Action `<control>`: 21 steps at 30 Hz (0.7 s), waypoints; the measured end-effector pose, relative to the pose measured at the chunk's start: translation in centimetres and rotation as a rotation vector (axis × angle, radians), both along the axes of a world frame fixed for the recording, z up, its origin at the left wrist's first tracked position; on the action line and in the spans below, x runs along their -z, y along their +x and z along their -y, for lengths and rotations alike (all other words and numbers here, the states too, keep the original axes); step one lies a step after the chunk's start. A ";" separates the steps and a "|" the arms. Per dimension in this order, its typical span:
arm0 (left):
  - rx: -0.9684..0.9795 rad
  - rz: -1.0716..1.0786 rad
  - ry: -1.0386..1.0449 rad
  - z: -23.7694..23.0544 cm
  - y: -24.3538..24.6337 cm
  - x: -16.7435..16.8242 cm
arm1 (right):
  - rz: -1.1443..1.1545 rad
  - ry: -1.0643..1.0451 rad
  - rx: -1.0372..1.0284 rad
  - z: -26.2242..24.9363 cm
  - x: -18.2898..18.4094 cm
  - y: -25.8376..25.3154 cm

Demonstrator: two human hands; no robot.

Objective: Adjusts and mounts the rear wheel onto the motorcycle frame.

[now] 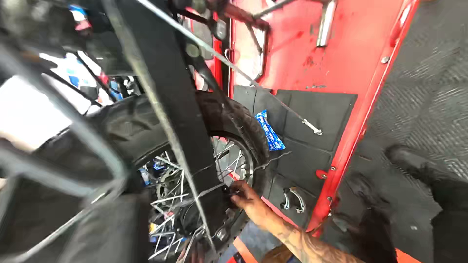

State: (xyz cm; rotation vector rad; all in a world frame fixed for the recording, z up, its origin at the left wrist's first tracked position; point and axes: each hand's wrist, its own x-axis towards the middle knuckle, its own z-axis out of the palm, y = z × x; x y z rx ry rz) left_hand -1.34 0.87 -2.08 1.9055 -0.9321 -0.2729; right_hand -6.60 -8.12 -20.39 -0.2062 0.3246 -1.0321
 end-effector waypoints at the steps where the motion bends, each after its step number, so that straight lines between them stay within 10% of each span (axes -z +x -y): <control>1: 0.009 0.018 0.009 0.0 -0.1 -0.1 | 0.006 0.021 -0.004 -0.2 -0.2 0.1; 21: 0.192 -0.082 0.000 -0.5 2.6 -1.5 | -0.146 0.194 0.268 -3.8 -3.4 4.3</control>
